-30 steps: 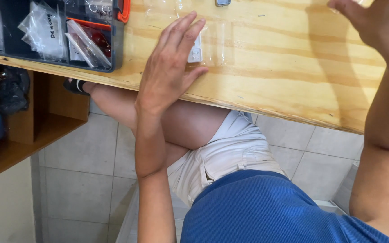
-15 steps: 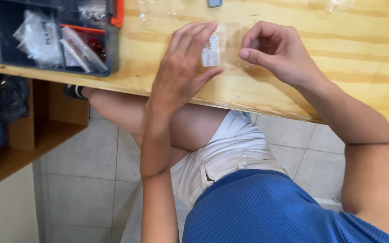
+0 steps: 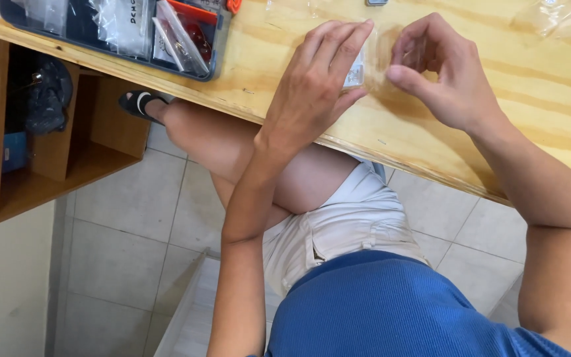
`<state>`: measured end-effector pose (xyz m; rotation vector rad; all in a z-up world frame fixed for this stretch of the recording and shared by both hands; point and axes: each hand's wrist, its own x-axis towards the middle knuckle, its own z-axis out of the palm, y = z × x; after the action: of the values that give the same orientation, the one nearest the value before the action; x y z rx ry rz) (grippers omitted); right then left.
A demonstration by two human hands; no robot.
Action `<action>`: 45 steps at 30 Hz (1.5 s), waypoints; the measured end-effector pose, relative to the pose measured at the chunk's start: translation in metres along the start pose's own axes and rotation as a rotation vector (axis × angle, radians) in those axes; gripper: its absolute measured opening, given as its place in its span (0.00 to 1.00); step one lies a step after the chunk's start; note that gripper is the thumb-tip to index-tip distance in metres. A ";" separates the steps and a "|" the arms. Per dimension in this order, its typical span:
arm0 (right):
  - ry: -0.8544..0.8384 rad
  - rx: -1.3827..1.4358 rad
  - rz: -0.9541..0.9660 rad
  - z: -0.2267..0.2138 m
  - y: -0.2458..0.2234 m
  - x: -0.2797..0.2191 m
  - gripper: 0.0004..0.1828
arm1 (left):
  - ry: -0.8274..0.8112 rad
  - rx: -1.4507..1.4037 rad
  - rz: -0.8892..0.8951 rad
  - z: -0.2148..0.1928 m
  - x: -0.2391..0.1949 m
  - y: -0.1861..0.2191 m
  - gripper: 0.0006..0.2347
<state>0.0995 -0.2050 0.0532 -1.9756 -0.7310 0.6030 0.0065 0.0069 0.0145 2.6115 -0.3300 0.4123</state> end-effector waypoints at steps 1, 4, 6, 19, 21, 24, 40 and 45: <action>0.005 -0.001 0.001 0.000 0.002 0.002 0.15 | 0.000 -0.001 0.005 -0.001 0.000 0.001 0.40; 0.041 0.026 0.021 -0.002 0.011 0.007 0.04 | -0.005 -0.026 -0.033 -0.004 -0.001 0.001 0.40; 0.061 0.181 0.068 -0.007 0.023 0.013 0.04 | 0.026 -0.138 -0.046 -0.005 -0.002 -0.003 0.34; 0.135 -0.118 -0.118 -0.005 0.008 0.001 0.08 | 0.057 -0.184 -0.110 0.018 -0.001 0.003 0.35; 0.066 -0.168 -0.154 -0.006 0.002 0.000 0.08 | 0.057 -0.253 -0.113 0.020 -0.003 0.001 0.36; 0.026 -0.147 0.022 -0.007 0.002 0.003 0.09 | 0.046 -0.302 -0.108 0.025 -0.005 -0.006 0.38; 0.166 0.606 0.059 -0.009 0.052 0.003 0.07 | 0.164 -0.886 -0.576 -0.002 0.008 0.007 0.12; 0.130 0.846 0.097 -0.012 0.050 -0.005 0.07 | 0.146 -1.073 -0.540 0.007 0.015 0.006 0.12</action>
<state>0.1172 -0.2358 0.0154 -1.2458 -0.2242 0.6876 0.0201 -0.0037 0.0158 1.5120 0.1842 0.1507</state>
